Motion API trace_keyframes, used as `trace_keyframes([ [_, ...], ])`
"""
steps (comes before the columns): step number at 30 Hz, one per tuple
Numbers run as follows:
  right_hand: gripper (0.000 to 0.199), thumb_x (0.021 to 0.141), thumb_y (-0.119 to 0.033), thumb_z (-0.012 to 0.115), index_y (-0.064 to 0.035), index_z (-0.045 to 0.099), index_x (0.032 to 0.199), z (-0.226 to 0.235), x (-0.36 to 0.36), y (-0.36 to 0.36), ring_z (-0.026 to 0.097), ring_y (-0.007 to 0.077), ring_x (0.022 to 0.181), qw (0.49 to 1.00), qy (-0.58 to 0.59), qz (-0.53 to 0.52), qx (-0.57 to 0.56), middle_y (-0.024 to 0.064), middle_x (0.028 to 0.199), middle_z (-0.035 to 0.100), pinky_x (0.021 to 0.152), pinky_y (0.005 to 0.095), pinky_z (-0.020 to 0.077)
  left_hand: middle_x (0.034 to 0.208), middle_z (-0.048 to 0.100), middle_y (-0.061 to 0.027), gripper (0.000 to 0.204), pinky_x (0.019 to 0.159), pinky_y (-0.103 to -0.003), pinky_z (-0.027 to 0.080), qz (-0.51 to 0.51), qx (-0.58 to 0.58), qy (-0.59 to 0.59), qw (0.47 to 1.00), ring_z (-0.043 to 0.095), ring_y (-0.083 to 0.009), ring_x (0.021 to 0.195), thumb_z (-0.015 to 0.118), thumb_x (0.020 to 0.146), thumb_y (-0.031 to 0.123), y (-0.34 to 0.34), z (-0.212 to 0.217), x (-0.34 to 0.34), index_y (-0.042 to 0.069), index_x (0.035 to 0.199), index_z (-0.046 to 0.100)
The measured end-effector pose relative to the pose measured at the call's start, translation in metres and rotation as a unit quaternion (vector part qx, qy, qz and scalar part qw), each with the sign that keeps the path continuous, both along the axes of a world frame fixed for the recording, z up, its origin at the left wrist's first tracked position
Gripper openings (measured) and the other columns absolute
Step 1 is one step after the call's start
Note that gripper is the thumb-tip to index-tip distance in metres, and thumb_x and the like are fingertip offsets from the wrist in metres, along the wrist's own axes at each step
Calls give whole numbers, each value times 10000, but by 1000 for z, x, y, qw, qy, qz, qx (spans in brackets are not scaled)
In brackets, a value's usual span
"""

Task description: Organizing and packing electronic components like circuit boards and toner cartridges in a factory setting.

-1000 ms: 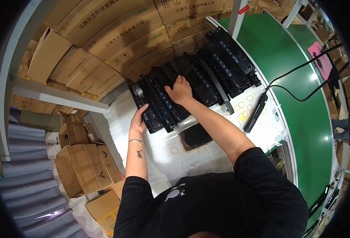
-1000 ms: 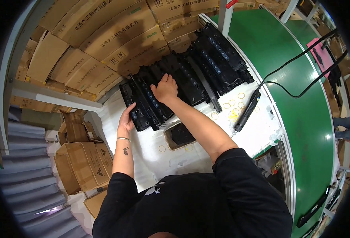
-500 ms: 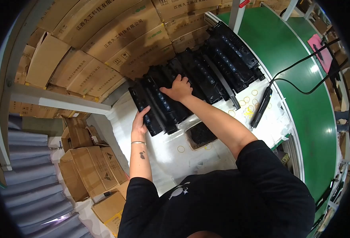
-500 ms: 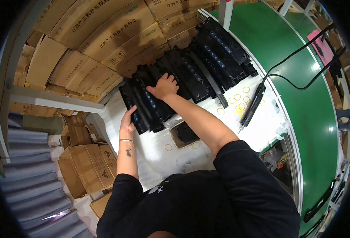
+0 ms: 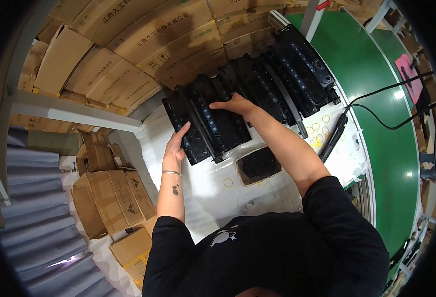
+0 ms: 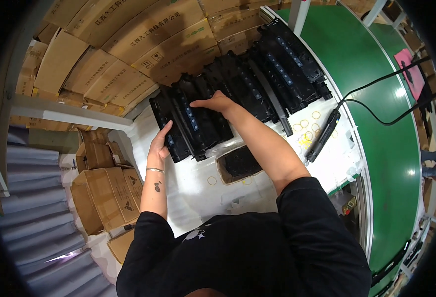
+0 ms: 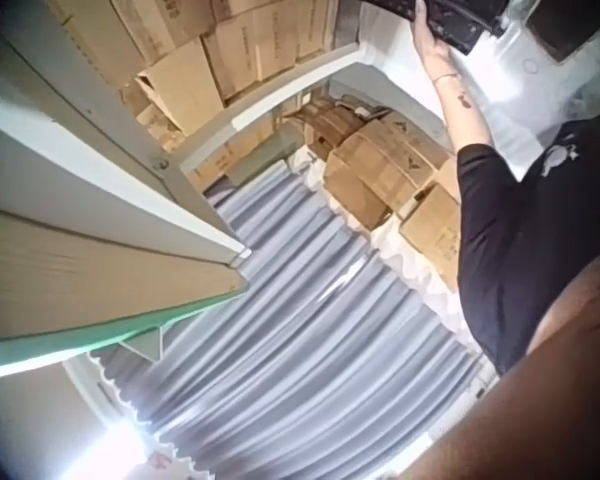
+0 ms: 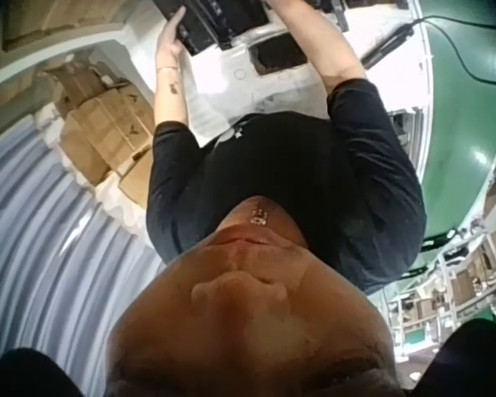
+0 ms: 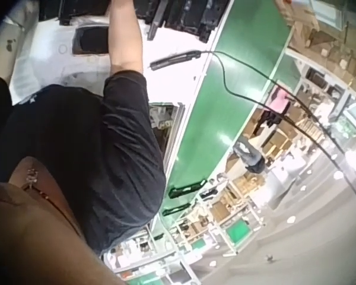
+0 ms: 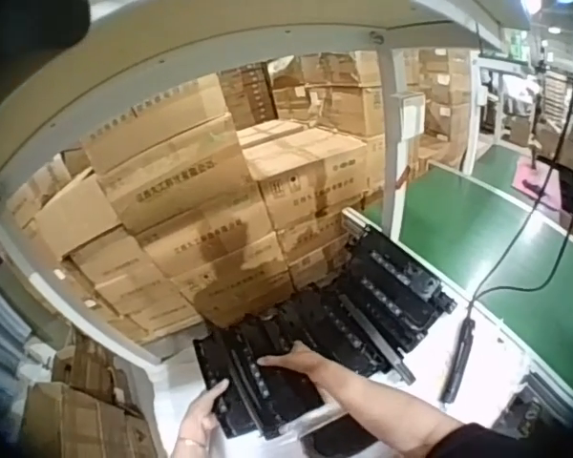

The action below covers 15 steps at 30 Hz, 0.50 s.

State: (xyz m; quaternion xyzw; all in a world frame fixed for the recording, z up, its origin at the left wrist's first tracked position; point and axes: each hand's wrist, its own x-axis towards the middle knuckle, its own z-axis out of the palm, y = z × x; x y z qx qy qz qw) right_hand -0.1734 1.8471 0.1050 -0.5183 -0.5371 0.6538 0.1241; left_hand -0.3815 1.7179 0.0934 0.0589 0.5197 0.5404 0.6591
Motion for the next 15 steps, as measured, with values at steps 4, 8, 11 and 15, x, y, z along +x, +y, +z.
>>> trace_keyframes([
  [4, 1096, 533, -457, 811, 95, 248, 1294, -8, 3, 8, 426, 278, 1174, 999, 38, -17, -33, 227, 1269, 416, 961, 349, 372, 1074, 599, -158, 351, 882, -374, 475, 19, 34, -104, 994, 596, -266, 962, 617, 825, 183, 0, -10, -6, -18, 1103, 541],
  [8, 1086, 556, -425, 805, 12, 195, 1341, -11, 5, 9, 367, 276, 1213, 998, 39, 2, -49, 202, 1301, 372, 998, 377, 317, 1022, 620, -142, 317, 835, -356, 500, 5, 74, -164, 984, 612, -255, 925, 615, 813, 156, 3, -6, 9, -12, 1074, 553],
  [11, 1061, 566, -412, 798, -10, 202, 1346, 4, 3, 1, 356, 271, 1221, 996, 82, 20, -39, 196, 1299, 369, 997, 376, 313, 1025, 619, -145, 308, 857, -367, 487, 5, 84, -169, 982, 607, -252, 939, 604, 822, 168, 2, -8, 10, -7, 1071, 557],
  [15, 1011, 595, -384, 779, -11, 208, 1340, 16, -3, -2, 424, 265, 1166, 985, 146, 18, -91, 190, 1237, 431, 963, 369, 362, 1031, 616, -143, 316, 872, -374, 476, 17, 85, -191, 978, 598, -257, 957, 606, 827, 182, -3, 9, 12, -6, 1077, 555],
])
